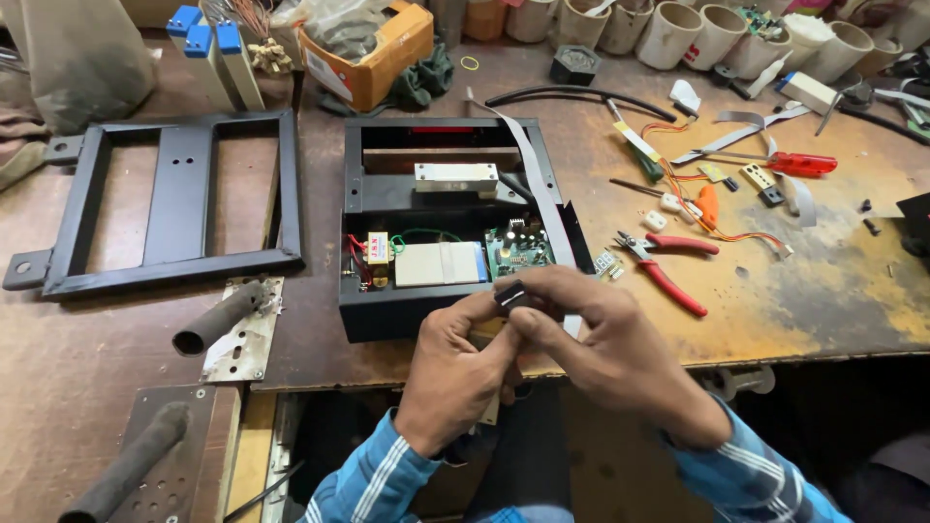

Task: Soldering components onto a PCB and assembling an electronic device.

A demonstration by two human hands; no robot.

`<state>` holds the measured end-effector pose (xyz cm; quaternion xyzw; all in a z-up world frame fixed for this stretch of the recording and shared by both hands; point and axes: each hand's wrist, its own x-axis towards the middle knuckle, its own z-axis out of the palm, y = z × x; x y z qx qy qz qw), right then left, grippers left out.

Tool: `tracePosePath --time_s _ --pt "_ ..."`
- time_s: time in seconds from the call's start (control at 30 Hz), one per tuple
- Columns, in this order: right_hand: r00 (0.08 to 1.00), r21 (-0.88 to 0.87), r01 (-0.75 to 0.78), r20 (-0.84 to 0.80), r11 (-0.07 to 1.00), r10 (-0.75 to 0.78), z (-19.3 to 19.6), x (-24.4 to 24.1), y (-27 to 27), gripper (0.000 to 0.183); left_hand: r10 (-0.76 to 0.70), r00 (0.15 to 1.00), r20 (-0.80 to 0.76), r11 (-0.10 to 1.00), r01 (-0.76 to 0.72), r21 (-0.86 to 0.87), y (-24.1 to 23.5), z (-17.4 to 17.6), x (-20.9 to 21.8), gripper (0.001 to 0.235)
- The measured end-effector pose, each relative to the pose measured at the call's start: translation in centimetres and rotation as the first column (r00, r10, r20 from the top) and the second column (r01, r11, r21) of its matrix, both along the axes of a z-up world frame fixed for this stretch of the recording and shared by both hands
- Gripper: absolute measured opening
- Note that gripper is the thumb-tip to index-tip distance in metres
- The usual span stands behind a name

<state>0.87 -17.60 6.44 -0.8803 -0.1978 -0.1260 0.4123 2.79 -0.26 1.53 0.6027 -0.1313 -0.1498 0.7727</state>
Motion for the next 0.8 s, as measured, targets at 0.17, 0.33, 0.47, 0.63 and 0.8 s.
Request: tracePosePath --time_s 0.17,0.33,0.47,0.63,0.8 --pt "0.905 0.519 0.024 -0.375 0.855 0.202 -2.5 1.4 -0.8 0.028 0.125 0.947 0.295 0.980 -0.164 0.113 0.5 0.2 -0.4 0.021" --pt "0.920 0.583 -0.088 -0.264 0.808 0.291 -4.4 1.0 -1.9 0.020 -0.154 0.948 -0.279 0.929 0.043 -0.367 2.4 -1.7 -0.9 0.030" --pt "0.903 0.667 -0.061 -0.281 0.742 0.326 -6.3 0.9 -3.1 0.023 -0.333 0.879 -0.341 0.738 0.018 -0.674 4.5 -3.3 -1.7 0.025" --pt "0.886 0.737 -0.135 -0.210 0.663 0.414 -6.3 1.3 -2.9 0.038 -0.141 0.880 -0.453 0.888 -0.090 -0.451 5.3 -2.0 -1.7 0.037" --pt "0.870 0.708 -0.071 -0.300 0.702 0.390 -6.1 1.0 -2.8 0.027 -0.047 0.919 -0.393 0.892 -0.138 -0.430 4.4 -0.5 -1.6 0.045"
